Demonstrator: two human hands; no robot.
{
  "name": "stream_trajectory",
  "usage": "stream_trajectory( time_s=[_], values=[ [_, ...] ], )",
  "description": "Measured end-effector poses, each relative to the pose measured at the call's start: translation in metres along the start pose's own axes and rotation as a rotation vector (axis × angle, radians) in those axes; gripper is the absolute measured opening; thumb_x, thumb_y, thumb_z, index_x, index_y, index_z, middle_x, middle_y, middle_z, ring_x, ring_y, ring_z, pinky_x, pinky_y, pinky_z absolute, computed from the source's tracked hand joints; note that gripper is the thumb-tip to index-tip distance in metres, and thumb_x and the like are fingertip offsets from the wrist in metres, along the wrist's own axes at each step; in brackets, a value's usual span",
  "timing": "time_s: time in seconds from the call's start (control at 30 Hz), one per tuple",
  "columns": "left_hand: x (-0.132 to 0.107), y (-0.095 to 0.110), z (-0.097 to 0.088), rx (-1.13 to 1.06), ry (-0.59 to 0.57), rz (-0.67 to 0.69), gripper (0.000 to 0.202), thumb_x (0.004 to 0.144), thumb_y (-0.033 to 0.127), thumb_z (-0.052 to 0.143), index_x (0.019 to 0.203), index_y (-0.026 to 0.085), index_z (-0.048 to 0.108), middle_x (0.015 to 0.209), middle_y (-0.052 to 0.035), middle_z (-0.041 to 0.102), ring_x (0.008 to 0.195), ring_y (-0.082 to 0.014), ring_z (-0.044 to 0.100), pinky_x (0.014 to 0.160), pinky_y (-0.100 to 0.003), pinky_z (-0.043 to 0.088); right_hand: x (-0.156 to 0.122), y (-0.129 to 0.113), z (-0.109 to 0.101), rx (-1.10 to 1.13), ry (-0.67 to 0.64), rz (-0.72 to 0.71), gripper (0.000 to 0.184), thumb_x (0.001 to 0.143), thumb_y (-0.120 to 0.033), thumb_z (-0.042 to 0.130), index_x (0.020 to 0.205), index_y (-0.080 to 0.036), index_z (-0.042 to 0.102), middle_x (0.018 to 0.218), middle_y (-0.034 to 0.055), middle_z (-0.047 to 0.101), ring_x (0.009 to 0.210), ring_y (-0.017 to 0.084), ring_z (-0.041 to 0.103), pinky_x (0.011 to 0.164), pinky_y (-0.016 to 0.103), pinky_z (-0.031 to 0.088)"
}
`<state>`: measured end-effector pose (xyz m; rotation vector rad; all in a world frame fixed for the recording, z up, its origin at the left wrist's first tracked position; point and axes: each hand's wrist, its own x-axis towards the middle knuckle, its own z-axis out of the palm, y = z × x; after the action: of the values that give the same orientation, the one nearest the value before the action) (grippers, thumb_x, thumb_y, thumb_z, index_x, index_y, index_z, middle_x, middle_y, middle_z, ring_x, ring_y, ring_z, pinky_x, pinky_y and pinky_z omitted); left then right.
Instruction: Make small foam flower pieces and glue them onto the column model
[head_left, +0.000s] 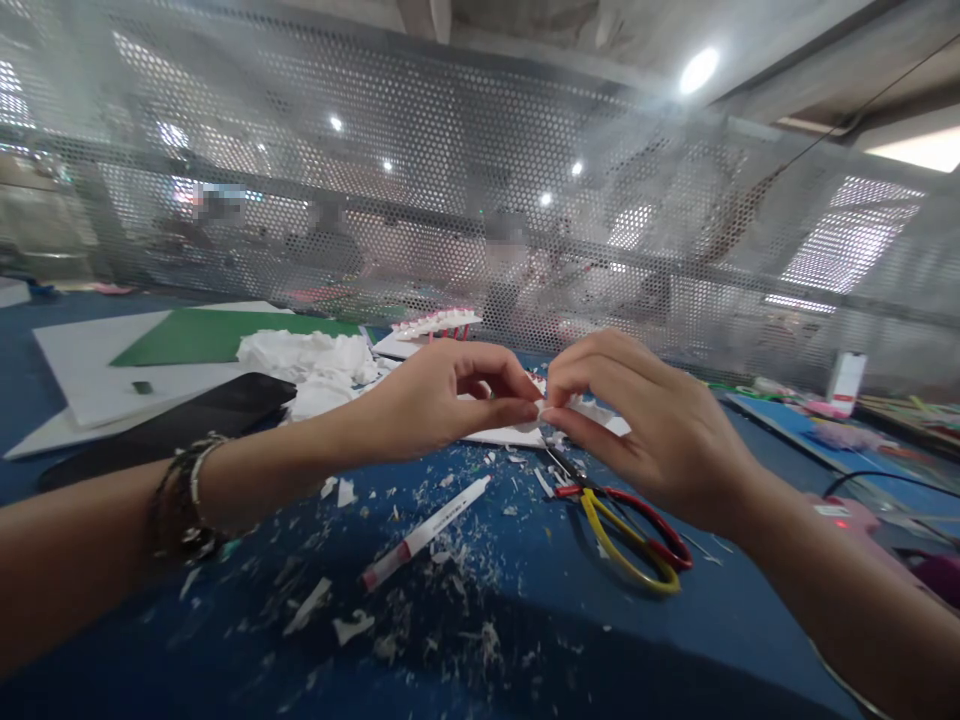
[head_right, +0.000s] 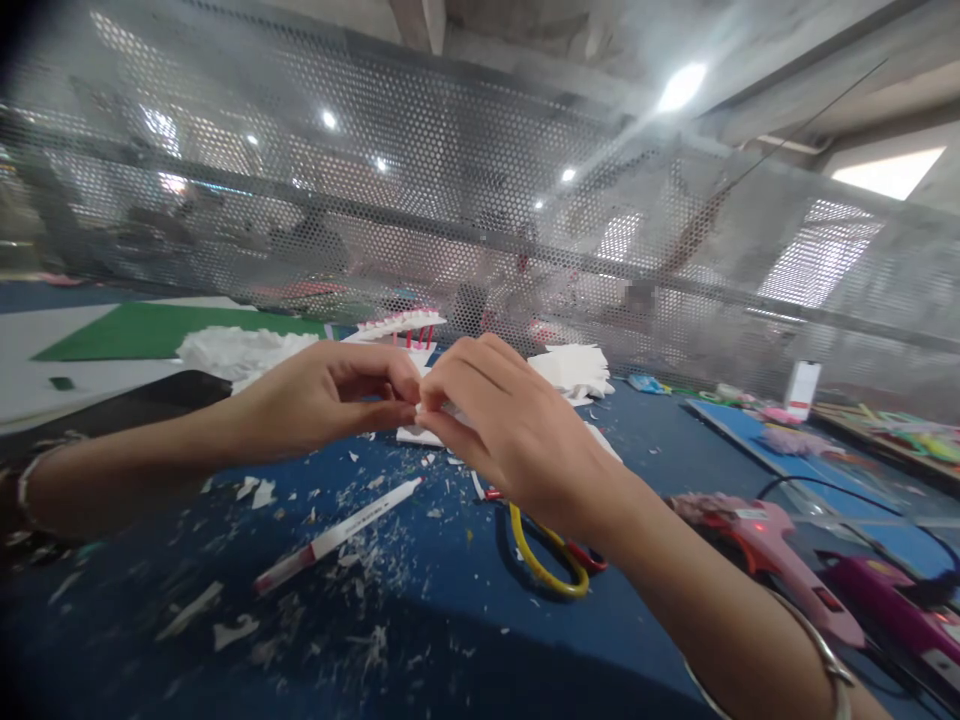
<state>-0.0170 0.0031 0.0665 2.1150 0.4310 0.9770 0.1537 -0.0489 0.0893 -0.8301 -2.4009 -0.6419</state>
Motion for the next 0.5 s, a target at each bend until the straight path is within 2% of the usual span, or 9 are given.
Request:
stream_trajectory(
  time_s=[0.17, 0.3, 0.5],
  values=[
    [-0.004, 0.004, 0.001, 0.179, 0.116, 0.15, 0.01, 0.072, 0.024, 0.055, 0.066, 0.017, 0.058, 0.07, -0.0008, 0.058, 0.064, -0.0104, 0.052, 0.061, -0.022, 0.041, -0.001, -0.003, 0.002, 0.132, 0.065, 0.099, 0.009, 0.078, -0.015, 0.046, 0.07, -0.018, 0.044, 0.068, 0.0, 0.051, 0.065, 0.009, 0.047, 0.06, 0.022, 0.039],
    [-0.008, 0.006, 0.004, 0.322, 0.2, 0.227, 0.01, 0.074, 0.025, 0.053, 0.067, 0.02, 0.058, 0.071, -0.001, 0.058, 0.068, -0.0117, 0.053, 0.066, -0.023, 0.042, -0.003, -0.005, 0.009, 0.266, 0.113, 0.202, 0.008, 0.078, -0.018, 0.047, 0.071, -0.018, 0.045, 0.067, -0.0016, 0.051, 0.062, 0.007, 0.047, 0.058, 0.021, 0.039],
    [-0.012, 0.008, 0.01, 0.409, 0.303, 0.357, 0.008, 0.076, 0.017, 0.051, 0.073, 0.018, 0.059, 0.074, -0.0014, 0.06, 0.071, -0.0118, 0.055, 0.068, -0.024, 0.043, -0.003, -0.009, 0.019, 0.412, 0.265, 0.326, 0.006, 0.078, -0.02, 0.048, 0.073, -0.018, 0.046, 0.065, -0.0035, 0.051, 0.058, 0.005, 0.047, 0.051, 0.017, 0.038]
  ],
)
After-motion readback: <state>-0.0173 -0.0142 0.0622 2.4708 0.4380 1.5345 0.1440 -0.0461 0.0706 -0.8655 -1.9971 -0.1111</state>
